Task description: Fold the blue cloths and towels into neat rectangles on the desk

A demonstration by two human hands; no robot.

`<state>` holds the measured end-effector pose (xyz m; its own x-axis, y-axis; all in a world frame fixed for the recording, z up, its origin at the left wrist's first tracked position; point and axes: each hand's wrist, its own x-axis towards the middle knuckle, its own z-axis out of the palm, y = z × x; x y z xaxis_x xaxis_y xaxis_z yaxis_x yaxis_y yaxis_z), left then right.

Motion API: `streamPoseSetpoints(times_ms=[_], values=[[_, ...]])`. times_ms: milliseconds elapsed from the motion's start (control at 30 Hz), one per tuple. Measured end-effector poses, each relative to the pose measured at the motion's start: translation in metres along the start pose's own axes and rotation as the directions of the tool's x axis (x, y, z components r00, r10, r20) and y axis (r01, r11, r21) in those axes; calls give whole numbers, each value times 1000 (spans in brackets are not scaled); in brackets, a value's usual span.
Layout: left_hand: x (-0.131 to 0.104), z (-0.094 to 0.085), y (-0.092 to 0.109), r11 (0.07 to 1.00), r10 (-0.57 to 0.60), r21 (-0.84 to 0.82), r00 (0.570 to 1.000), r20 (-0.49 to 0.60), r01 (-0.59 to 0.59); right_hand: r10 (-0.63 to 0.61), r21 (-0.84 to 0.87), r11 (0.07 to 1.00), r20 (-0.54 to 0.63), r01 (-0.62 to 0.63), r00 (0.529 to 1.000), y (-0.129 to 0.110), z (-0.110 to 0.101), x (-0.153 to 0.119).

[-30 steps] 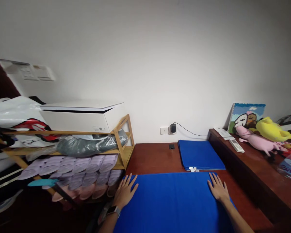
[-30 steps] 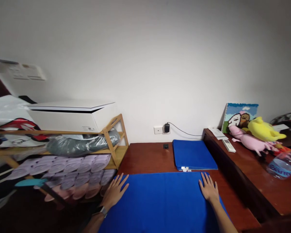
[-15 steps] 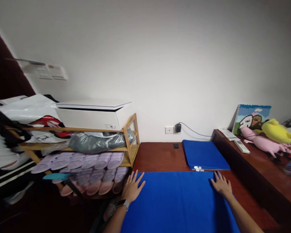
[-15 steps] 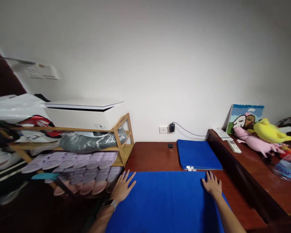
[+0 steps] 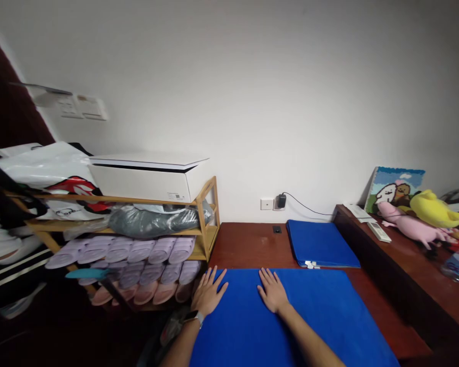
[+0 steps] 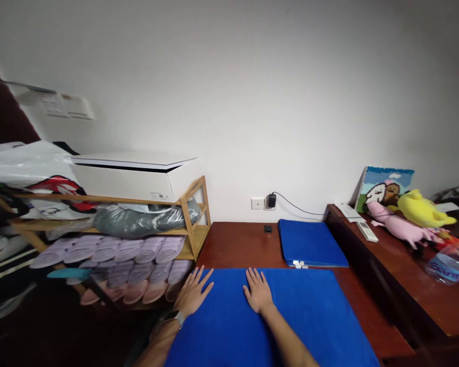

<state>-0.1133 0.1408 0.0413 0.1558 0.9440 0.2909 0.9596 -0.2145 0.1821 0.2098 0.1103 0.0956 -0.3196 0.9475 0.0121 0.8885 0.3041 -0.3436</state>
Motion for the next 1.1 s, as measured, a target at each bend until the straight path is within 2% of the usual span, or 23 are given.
streamPoseSetpoints(times_ms=[67, 167, 267, 333, 433, 533, 667, 867, 1100], values=[[1, 2, -2, 1000, 8, 7, 1000, -8, -8, 59, -21, 998, -1, -59, 998, 36, -8, -13], [2, 5, -4, 1000, 12, 23, 1000, -19, -12, 209, -71, 975, -47, -212, 977, 114, -22, -46], [4, 7, -6, 999, 7, 36, 1000, -17, -7, 385, -117, 910, -113, -397, 916, 201, -37, -83], [4, 8, -7, 999, 5, 39, 1000, -11, -5, 473, -130, 858, -175, -497, 863, 251, -44, -104], [5, 9, -10, 999, 9, 40, 1000, -21, -8, 544, -127, 807, -218, -577, 810, 298, -50, -122], [6, 9, -12, 999, 9, 43, 1000, -18, -8, 548, -123, 804, -225, -581, 806, 310, -51, -126], [8, 8, -13, 999, -5, 42, 1000, 1, 5, 540, -114, 808, -249, -578, 804, 305, -52, -124], [9, 8, -17, 999, 10, 46, 1000, -2, -9, 571, -126, 793, -186, -596, 799, 303, -56, -123], [10, 11, -20, 998, 17, 67, 999, 43, -20, 582, -73, 793, -201, -605, 788, 304, -54, -122]])
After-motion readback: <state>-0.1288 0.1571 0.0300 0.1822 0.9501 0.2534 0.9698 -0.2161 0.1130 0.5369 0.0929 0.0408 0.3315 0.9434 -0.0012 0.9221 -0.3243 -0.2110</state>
